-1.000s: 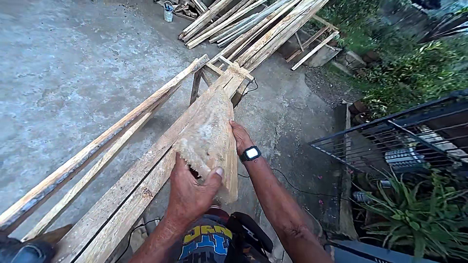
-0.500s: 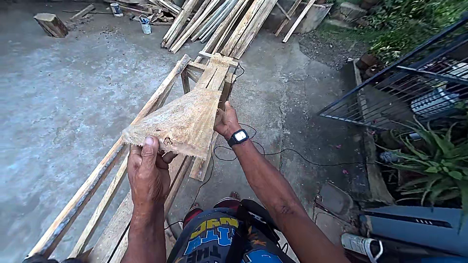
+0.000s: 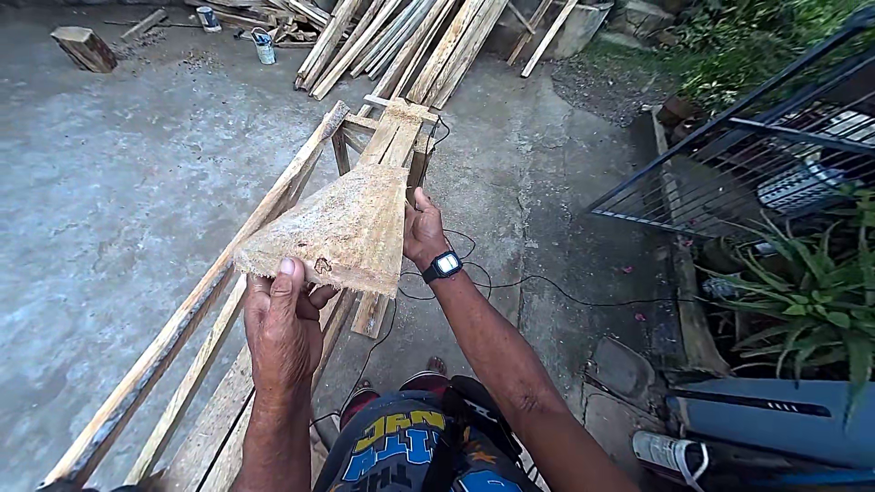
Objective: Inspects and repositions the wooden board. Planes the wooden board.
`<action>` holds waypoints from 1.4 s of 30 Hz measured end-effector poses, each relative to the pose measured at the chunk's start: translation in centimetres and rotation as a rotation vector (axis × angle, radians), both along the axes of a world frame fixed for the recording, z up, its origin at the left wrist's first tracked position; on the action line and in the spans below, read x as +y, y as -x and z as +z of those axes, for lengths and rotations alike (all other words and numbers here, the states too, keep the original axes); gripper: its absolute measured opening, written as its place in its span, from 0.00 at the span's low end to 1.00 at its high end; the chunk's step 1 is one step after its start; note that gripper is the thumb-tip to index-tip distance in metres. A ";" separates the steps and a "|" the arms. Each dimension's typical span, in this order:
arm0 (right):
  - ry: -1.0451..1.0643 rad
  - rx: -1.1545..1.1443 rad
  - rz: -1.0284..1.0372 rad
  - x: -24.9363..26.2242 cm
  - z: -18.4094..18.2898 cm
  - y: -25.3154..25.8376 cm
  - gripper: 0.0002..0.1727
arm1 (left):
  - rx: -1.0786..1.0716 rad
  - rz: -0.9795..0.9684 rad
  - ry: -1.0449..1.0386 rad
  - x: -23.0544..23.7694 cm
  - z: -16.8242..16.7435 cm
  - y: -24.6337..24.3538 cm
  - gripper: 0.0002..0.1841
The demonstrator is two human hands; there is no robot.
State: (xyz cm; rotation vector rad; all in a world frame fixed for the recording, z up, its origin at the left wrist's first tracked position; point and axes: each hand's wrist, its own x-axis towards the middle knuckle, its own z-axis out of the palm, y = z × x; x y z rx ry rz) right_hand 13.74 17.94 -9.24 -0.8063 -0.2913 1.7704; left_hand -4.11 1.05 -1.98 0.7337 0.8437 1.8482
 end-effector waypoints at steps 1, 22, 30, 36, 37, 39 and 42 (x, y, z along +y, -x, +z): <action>-0.029 -0.104 0.032 -1.0 0.0 0.2 0.38 | -0.012 -0.009 0.034 -0.8 -0.8 0.4 0.17; 0.321 -0.560 0.211 3.3 -14.8 3.4 0.41 | 0.123 -0.001 0.964 -1.6 -22.8 7.6 0.09; 0.348 -0.671 0.276 12.0 -16.3 1.5 0.36 | 0.286 0.062 1.043 7.0 -26.2 6.5 0.11; 0.279 -0.724 0.243 19.0 -19.2 -0.9 0.35 | 0.325 0.029 1.046 14.9 -27.1 4.3 0.13; 0.271 -0.739 0.245 20.2 -19.7 -1.5 0.36 | 0.334 0.021 1.044 16.2 -27.0 3.7 0.13; 0.238 -0.808 0.261 23.0 -20.1 -2.9 0.37 | 0.387 -0.016 1.047 19.0 -26.6 2.5 0.13; 0.126 -1.135 0.379 26.1 -20.1 -5.4 0.32 | 0.806 -0.155 1.242 21.7 -26.4 2.9 0.20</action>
